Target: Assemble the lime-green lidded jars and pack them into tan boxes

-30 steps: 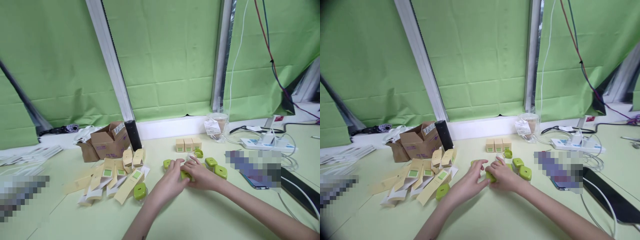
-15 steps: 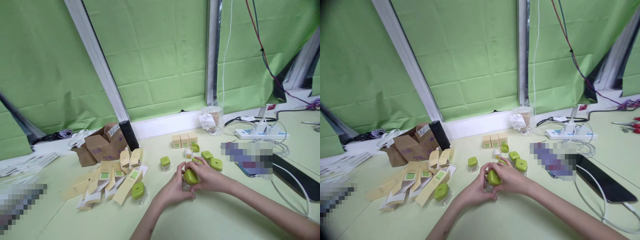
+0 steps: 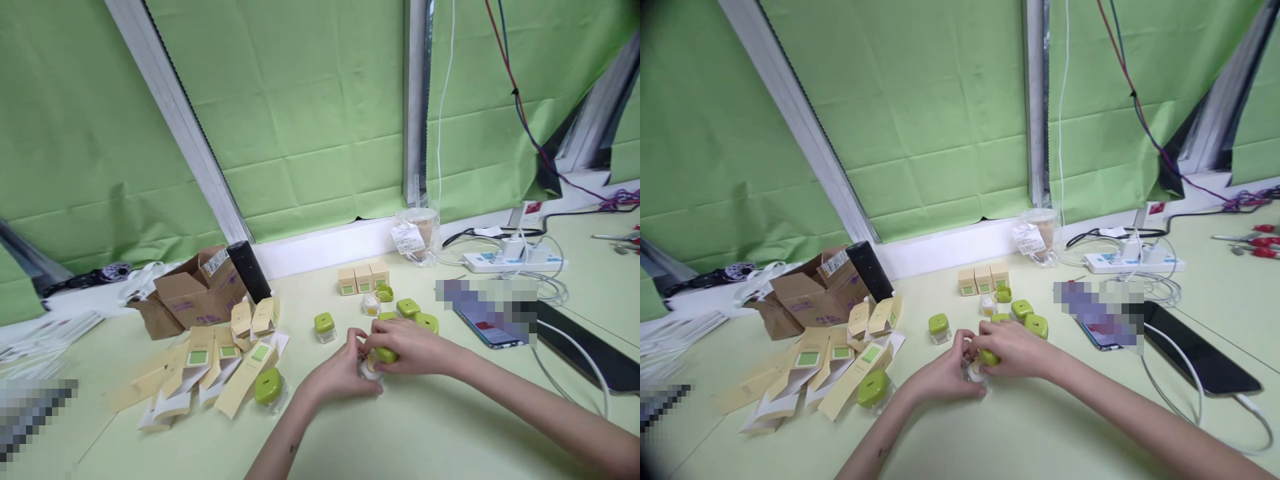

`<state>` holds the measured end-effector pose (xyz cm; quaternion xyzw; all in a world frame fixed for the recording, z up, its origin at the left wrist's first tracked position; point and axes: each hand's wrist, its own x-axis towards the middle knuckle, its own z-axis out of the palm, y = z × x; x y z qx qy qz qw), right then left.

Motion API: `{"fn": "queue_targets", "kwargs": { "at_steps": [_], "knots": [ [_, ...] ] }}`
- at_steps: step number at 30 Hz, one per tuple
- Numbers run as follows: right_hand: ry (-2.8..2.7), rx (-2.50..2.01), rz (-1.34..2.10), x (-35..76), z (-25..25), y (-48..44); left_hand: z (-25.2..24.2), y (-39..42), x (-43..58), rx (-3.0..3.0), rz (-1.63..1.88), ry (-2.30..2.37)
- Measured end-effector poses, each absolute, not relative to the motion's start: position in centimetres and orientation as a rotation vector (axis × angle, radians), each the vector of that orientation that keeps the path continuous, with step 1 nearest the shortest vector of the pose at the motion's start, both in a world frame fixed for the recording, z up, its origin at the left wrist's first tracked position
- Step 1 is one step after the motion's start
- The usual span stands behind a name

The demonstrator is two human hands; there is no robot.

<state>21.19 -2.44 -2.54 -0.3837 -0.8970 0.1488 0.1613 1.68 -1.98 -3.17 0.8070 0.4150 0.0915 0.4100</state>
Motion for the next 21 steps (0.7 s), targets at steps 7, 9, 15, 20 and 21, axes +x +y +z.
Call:
{"fn": "queue_targets", "kwargs": {
  "at_steps": [7,9,15,20,21],
  "knots": [
    [-2.441,-1.01,0.615,20.2,-2.8,-1.6,-2.4,-1.7,1.7,2.069,0.198,1.063],
    [-2.282,-1.023,0.706,20.4,-2.4,-1.6,-1.9,-1.9,1.6,2.028,0.318,1.058],
    [-1.684,-1.097,1.027,19.8,-1.4,-2.7,-1.3,-2.6,2.9,1.71,0.918,0.993],
    [-1.487,-1.061,1.246,18.7,-1.4,-4.0,-1.3,-3.7,3.9,1.587,1.084,0.929],
    [-1.474,-1.036,1.294,18.8,-1.3,-4.1,-1.0,-3.9,3.9,1.557,1.088,0.905]
  ]
}}
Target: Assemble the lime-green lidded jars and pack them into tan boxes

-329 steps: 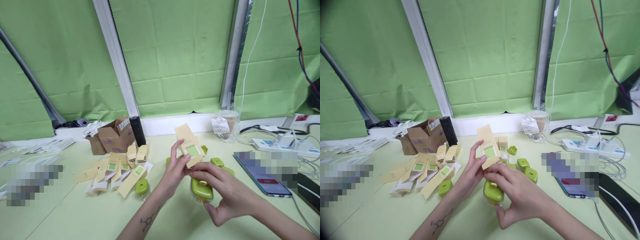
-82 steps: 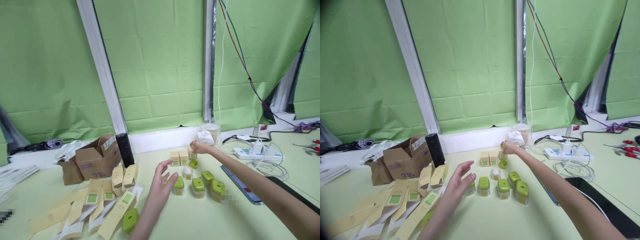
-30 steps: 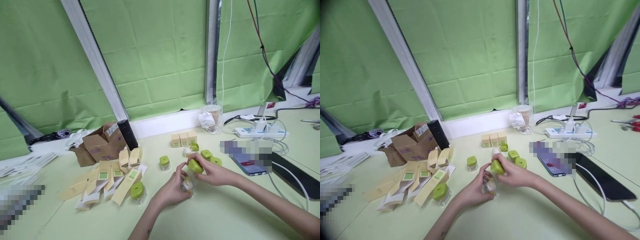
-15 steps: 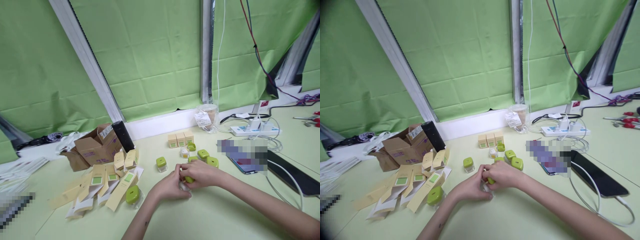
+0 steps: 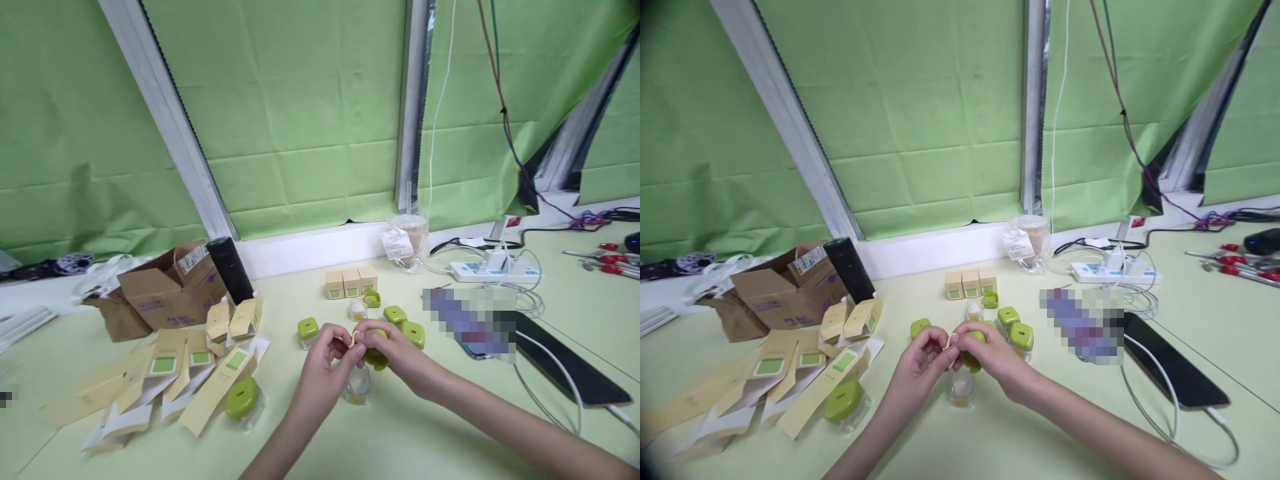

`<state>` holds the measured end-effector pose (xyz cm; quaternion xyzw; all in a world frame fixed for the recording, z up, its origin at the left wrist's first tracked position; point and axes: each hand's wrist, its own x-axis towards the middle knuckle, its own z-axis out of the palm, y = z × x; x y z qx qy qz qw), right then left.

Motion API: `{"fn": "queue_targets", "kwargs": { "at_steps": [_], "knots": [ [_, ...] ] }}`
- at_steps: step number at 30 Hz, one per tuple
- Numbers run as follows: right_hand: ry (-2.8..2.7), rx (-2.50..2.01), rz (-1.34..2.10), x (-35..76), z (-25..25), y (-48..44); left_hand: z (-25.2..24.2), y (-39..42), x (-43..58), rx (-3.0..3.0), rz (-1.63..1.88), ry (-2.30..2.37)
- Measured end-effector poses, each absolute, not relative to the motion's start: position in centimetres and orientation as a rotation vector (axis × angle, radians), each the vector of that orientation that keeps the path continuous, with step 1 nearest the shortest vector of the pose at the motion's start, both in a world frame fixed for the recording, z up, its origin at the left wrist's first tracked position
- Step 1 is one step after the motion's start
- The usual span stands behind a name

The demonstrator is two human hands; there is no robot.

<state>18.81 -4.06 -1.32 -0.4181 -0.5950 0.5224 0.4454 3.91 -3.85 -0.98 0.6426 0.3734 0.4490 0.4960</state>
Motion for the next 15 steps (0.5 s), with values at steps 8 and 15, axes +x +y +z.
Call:
{"fn": "queue_targets", "kwargs": {
  "at_steps": [8,15],
  "knots": [
    [-1.217,-0.743,1.516,20.5,0.0,-3.9,1.7,-4.8,3.1,1.436,1.213,0.98],
    [-1.49,-0.712,1.334,20.3,0.2,-5.1,2.4,-5.9,3.2,1.599,1.205,1.036]
  ]
}}
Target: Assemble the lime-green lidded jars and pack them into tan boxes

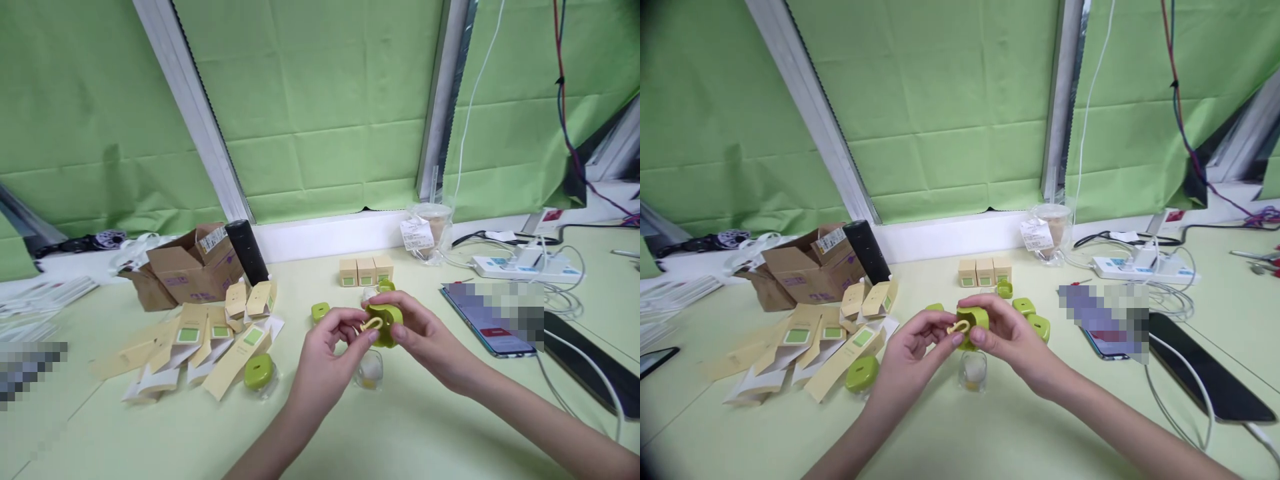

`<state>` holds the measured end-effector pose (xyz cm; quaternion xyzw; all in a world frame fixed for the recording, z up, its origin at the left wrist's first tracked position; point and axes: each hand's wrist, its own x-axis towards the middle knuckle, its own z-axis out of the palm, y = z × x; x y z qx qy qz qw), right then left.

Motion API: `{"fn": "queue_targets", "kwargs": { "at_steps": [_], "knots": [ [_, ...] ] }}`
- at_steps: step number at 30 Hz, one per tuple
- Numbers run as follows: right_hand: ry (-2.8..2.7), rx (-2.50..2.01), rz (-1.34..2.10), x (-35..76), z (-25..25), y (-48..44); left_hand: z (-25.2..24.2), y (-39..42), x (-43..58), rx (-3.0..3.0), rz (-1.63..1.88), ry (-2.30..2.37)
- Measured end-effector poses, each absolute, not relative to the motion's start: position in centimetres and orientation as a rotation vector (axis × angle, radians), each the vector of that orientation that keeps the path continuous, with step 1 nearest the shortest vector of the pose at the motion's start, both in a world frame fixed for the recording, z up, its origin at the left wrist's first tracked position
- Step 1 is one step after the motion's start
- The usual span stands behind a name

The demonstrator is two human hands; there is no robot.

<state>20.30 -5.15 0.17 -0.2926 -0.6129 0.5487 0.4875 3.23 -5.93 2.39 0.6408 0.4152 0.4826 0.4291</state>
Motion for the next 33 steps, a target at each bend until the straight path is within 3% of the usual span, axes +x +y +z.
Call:
{"fn": "queue_targets", "kwargs": {
  "at_steps": [10,25,33],
  "knots": [
    [-1.594,-0.777,1.035,19.3,-0.5,-6.2,2.5,-6.3,2.8,2.121,1.275,1.251],
    [-1.589,-0.709,1.013,18.8,-1.0,-6.7,2.9,-6.0,2.7,1.928,1.262,1.3],
    [-1.744,-0.661,0.678,18.8,-0.9,-7.1,2.6,-5.4,2.3,1.803,1.155,1.047]
  ]
}}
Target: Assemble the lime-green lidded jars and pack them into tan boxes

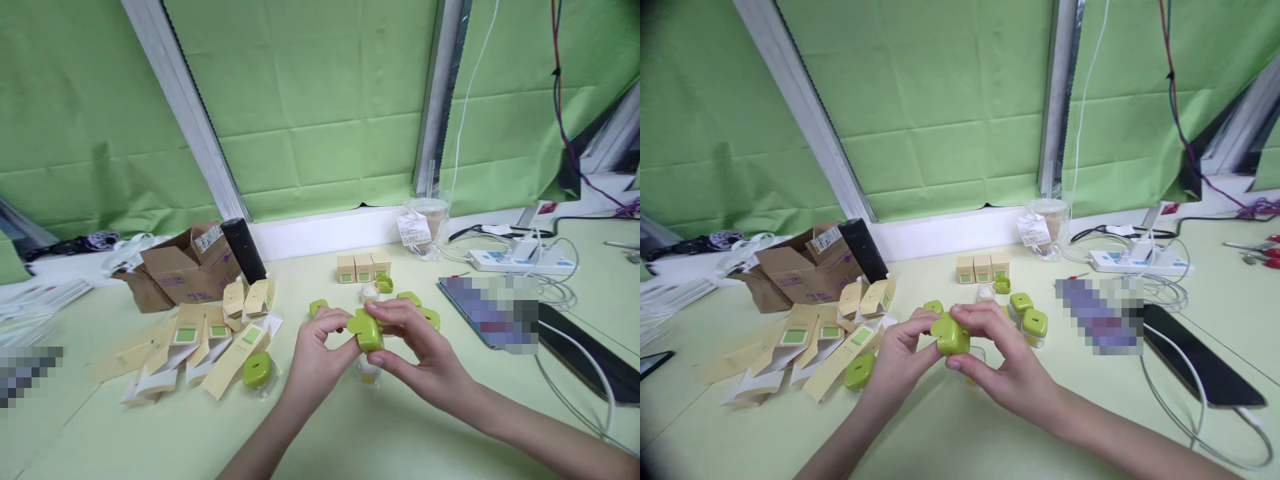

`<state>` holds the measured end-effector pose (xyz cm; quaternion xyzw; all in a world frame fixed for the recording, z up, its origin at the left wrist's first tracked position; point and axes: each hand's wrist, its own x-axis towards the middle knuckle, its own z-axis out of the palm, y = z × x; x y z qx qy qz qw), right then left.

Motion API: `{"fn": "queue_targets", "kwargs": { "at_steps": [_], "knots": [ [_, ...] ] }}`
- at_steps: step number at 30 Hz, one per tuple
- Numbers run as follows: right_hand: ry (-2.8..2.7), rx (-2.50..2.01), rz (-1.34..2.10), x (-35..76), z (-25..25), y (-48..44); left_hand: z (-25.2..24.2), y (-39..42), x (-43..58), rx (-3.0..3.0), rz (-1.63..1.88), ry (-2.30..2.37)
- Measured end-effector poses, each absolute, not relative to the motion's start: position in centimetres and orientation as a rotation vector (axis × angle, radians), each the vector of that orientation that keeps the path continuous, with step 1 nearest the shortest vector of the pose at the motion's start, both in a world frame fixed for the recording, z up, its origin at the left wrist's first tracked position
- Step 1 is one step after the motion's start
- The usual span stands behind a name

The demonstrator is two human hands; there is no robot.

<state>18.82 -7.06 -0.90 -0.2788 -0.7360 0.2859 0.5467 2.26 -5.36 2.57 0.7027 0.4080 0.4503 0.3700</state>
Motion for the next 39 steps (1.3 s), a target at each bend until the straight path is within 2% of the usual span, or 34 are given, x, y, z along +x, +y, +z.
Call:
{"fn": "queue_targets", "kwargs": {
  "at_steps": [4,14,23,28,33,39],
  "knots": [
    [-1.756,-0.641,0.625,18.9,-0.5,-7.4,2.3,-5.2,2.4,1.701,1.153,0.946],
    [-1.293,-0.758,1.161,18.6,0.3,-6.5,1.2,-5.3,3.0,1.519,1.306,1.137],
    [-1.319,-0.79,1.075,18.7,-1.8,-4.6,1.5,-5.6,3.4,1.564,1.166,1.131],
    [-1.327,-0.74,1.115,18.9,-2.2,-4.3,1.2,-5.8,3.7,1.716,1.194,1.317],
    [-1.319,-0.689,1.196,19.3,-1.8,-4.3,1.1,-5.8,3.6,1.509,1.158,0.93],
    [-1.278,-0.608,1.294,19.6,-1.2,-4.2,0.9,-5.7,3.7,1.504,1.383,0.808]
  ]
}}
